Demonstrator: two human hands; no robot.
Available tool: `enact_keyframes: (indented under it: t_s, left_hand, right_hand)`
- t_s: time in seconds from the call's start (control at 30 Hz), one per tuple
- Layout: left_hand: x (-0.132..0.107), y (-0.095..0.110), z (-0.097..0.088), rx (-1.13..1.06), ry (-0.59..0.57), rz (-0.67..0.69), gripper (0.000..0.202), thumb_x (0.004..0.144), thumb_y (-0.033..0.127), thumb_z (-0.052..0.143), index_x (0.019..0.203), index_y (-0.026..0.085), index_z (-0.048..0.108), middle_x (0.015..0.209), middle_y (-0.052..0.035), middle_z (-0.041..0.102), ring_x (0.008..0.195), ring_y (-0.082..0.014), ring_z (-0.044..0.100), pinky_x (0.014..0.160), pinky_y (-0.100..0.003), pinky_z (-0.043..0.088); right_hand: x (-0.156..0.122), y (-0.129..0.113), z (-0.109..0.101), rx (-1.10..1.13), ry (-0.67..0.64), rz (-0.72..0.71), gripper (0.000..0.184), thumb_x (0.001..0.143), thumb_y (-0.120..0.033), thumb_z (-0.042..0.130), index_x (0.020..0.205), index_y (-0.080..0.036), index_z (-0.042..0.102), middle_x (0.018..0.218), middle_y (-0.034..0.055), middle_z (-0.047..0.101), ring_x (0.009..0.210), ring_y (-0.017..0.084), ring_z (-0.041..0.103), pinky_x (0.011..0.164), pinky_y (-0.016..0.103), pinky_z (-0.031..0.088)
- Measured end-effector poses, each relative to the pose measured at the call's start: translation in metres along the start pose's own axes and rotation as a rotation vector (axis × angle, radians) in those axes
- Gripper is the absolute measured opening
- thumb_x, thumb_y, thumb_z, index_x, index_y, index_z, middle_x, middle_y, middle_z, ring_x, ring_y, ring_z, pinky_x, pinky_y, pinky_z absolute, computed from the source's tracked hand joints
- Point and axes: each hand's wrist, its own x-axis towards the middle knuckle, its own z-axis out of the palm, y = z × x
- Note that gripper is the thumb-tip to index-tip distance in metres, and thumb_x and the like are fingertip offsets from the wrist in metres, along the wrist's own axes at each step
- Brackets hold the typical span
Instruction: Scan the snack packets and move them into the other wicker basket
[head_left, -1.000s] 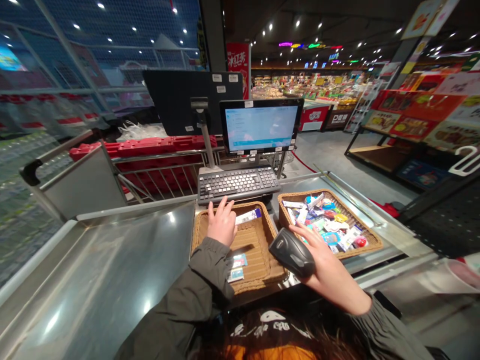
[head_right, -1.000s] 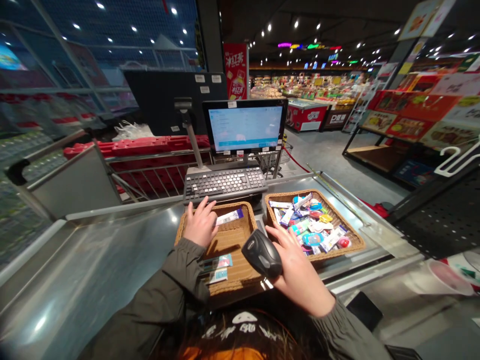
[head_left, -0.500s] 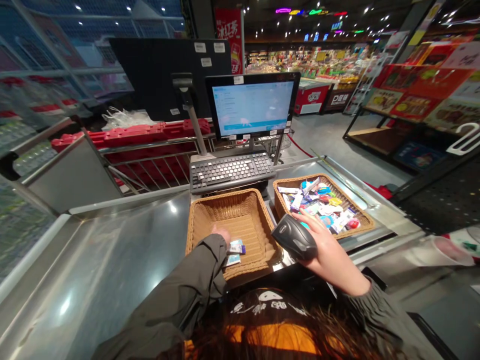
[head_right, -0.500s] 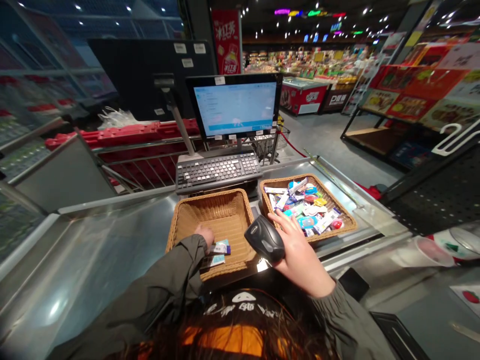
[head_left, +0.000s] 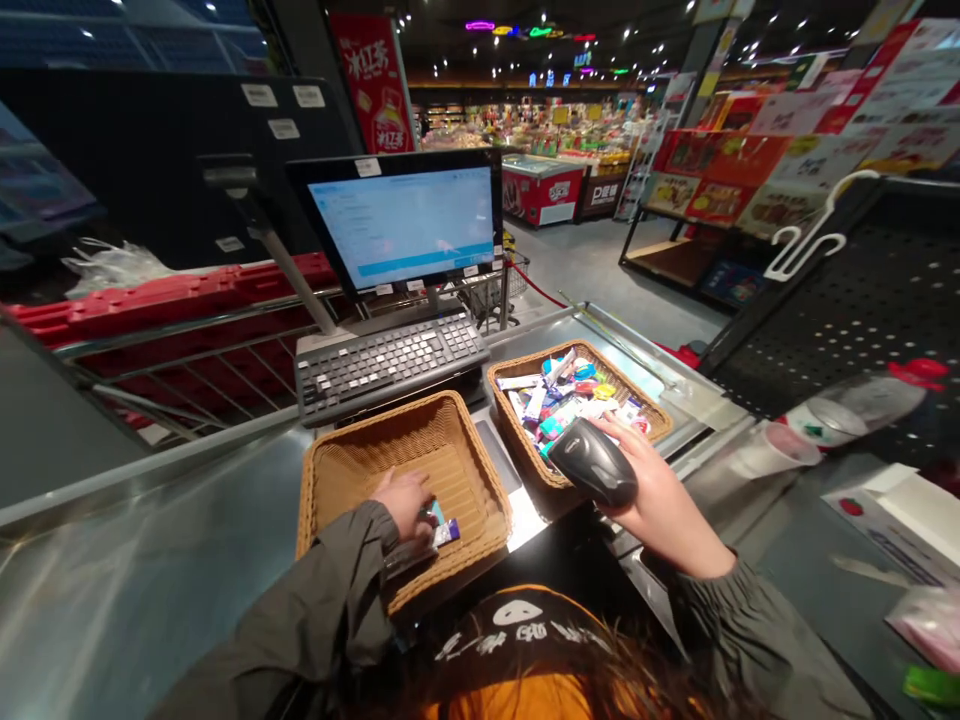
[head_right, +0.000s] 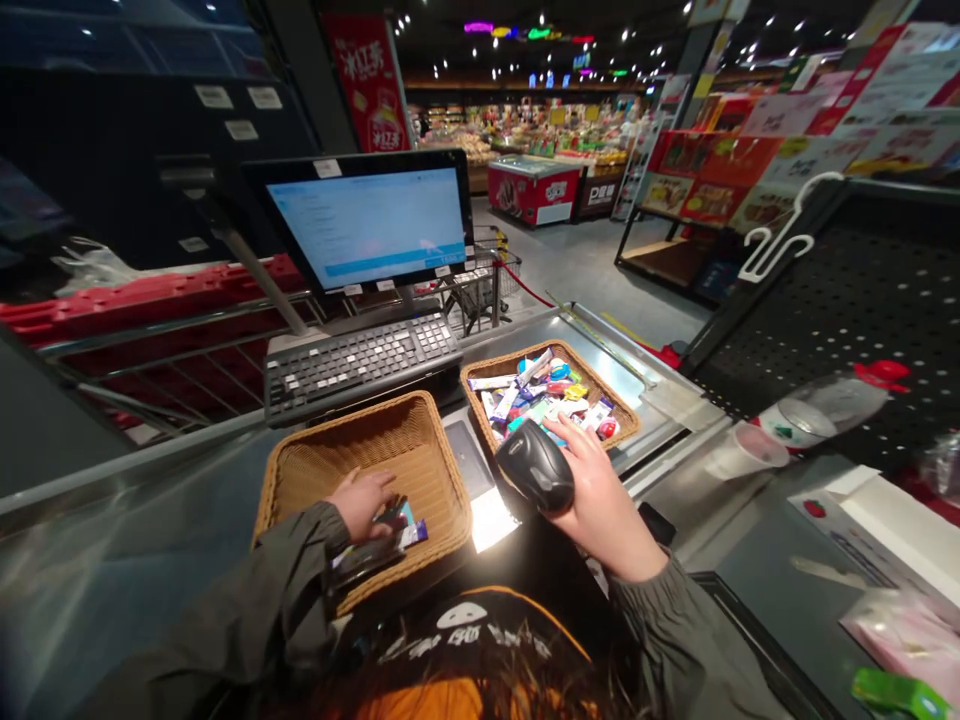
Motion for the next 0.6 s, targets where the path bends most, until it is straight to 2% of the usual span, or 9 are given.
enact_keyframes:
  t_s: [0.17, 0.33, 0.43, 0.6]
  left_hand:
    - [0.017, 0.031, -0.047, -0.057, 0.300, 0.116, 0.033, 0.076, 0.048, 0.069, 0.098, 0.024, 0.070, 0.147, -0.0121, 0.049, 0.137, -0.0338, 0.041, 0.113, -0.066, 0.021]
    - [0.062, 0.078, -0.093, -0.131, 0.467, 0.110, 0.038, 0.085, 0.055, 0.058, 0.100, 0.023, 0.070, 0.147, -0.0122, 0.048, 0.139, -0.0344, 0.038, 0.111, -0.068, 0.023]
    - [0.099, 0.102, -0.108, -0.151, 0.504, 0.026, 0.042, 0.087, 0.058, 0.053, 0.097, 0.022, 0.071, 0.149, -0.0113, 0.046, 0.141, -0.0351, 0.035, 0.111, -0.069, 0.022]
    - [0.155, 0.132, -0.119, -0.082, 0.507, -0.088, 0.052, 0.087, 0.063, 0.045, 0.096, 0.020, 0.075, 0.147, -0.0135, 0.047, 0.142, -0.0361, 0.030, 0.113, -0.067, 0.017]
  right_hand:
    - [-0.012, 0.028, -0.013, -0.026, 0.047, 0.067, 0.066, 0.077, -0.019, 0.059, 0.140, -0.024, 0.039, 0.142, 0.0140, 0.048, 0.138, 0.036, 0.039, 0.113, 0.064, 0.030]
    - [-0.019, 0.048, -0.021, -0.020, 0.053, 0.115, 0.068, 0.075, -0.019, 0.059, 0.140, -0.023, 0.038, 0.143, 0.0142, 0.047, 0.139, 0.036, 0.037, 0.113, 0.062, 0.031]
    - [-0.021, 0.056, -0.024, -0.025, 0.044, 0.129, 0.067, 0.076, -0.020, 0.060, 0.140, -0.023, 0.038, 0.143, 0.0143, 0.047, 0.140, 0.035, 0.037, 0.114, 0.062, 0.030]
    - [-0.022, 0.071, -0.029, -0.030, 0.022, 0.122, 0.062, 0.079, -0.024, 0.058, 0.138, -0.024, 0.040, 0.145, 0.0136, 0.046, 0.143, 0.034, 0.033, 0.117, 0.061, 0.026]
